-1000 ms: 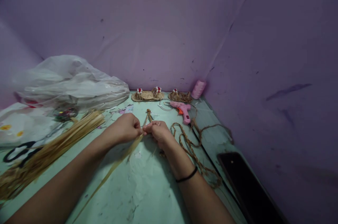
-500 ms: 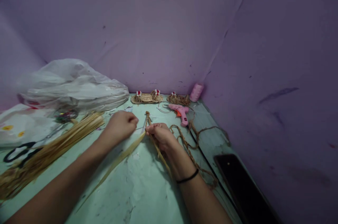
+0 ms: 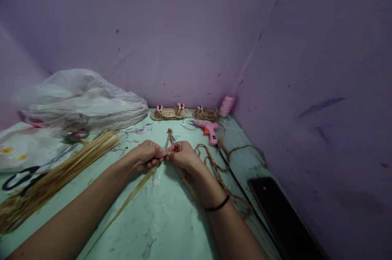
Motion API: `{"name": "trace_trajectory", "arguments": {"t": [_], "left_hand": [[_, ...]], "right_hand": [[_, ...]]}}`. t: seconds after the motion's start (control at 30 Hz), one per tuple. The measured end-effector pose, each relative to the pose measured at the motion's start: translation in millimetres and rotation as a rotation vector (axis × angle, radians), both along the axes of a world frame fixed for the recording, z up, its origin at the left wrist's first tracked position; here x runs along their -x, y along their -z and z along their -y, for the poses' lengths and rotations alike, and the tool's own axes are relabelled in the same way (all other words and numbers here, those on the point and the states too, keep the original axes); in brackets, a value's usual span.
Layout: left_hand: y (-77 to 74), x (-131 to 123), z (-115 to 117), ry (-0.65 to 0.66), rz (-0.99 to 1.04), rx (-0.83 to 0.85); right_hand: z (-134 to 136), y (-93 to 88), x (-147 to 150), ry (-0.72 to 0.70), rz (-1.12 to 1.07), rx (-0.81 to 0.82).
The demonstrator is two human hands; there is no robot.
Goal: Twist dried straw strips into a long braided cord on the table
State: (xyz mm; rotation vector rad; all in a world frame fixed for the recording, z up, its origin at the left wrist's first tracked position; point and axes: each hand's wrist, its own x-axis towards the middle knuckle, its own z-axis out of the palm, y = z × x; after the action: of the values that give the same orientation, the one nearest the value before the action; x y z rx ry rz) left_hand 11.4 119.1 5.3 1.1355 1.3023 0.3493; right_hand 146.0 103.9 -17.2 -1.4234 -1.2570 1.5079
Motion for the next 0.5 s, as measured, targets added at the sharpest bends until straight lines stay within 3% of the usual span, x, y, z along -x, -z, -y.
{"name": "trace_trajectory", "arguments": {"t": [0.17, 0.37, 0.5], "left_hand": [[-7.5, -4.5, 6.1, 0.014, -0.192, -0.039], [-6.2, 8.9, 0.7, 0.179, -0.096, -0.124], [-11.3, 23.6, -3.0, 0.259, -0.136, -0.156]], "right_hand": [[-3.0, 9.2, -0.3, 0.026, 0.282, -0.157], [1.0, -1.3, -2.9, -0.011, 0.021, -0.059], [3.4, -4.6, -5.3, 0.003, -0.099, 0.054]]}}
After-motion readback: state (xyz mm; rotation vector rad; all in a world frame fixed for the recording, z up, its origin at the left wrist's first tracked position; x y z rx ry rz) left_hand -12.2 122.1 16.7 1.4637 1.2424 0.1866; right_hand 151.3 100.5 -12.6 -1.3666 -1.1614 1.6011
